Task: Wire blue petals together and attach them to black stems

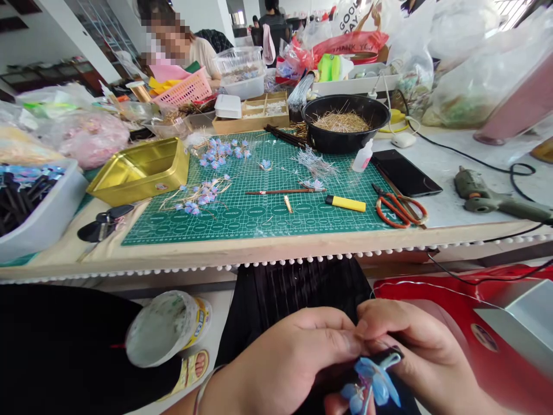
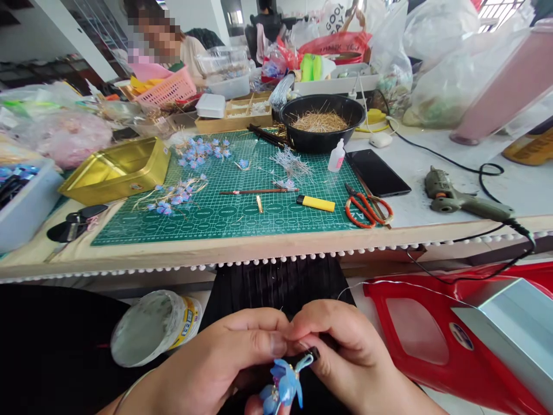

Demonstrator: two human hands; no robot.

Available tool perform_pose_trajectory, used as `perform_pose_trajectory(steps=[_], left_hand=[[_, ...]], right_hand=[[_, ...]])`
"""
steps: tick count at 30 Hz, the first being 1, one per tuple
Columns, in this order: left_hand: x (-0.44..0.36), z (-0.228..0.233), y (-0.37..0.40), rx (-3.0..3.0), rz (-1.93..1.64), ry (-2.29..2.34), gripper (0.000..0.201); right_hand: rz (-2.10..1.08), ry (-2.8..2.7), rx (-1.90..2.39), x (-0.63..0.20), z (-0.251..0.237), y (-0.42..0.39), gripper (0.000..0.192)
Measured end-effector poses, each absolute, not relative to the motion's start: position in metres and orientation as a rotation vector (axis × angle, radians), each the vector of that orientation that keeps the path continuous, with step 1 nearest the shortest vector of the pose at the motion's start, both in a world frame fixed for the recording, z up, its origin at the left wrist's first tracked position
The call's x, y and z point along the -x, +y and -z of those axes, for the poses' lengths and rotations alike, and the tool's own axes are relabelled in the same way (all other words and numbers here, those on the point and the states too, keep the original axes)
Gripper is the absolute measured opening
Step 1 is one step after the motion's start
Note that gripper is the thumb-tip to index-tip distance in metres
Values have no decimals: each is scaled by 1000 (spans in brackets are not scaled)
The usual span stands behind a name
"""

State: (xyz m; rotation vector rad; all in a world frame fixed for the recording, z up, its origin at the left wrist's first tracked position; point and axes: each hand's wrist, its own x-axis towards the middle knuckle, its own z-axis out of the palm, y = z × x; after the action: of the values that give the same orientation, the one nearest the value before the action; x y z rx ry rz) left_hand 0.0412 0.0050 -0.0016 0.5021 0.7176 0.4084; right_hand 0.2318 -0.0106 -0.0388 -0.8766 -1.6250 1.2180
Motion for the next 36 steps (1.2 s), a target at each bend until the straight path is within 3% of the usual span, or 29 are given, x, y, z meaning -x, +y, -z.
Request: perform_pose_trajectory(steps=[6, 10, 15, 30, 36], left_hand=[[-39, -4, 2, -589, -427, 743, 23], [-33, -6, 4, -743, -470, 807, 22], [-23, -3, 3, -848, -442, 860, 22], [-22, -5, 10, -1142, -508, 1130, 17], [-30, -1, 10, -778, -536, 926, 19]], right_hand=[[-1220, -1492, 967, -224, 33, -17, 6], [-1489, -1117, 1097, -214, 29, -23, 14], [-1387, -1044, 1169, -206, 26, -22, 21], [-1553, -798, 1182, -201, 36, -19, 23], [-1579, -799, 1105, -199, 37, -21, 25]])
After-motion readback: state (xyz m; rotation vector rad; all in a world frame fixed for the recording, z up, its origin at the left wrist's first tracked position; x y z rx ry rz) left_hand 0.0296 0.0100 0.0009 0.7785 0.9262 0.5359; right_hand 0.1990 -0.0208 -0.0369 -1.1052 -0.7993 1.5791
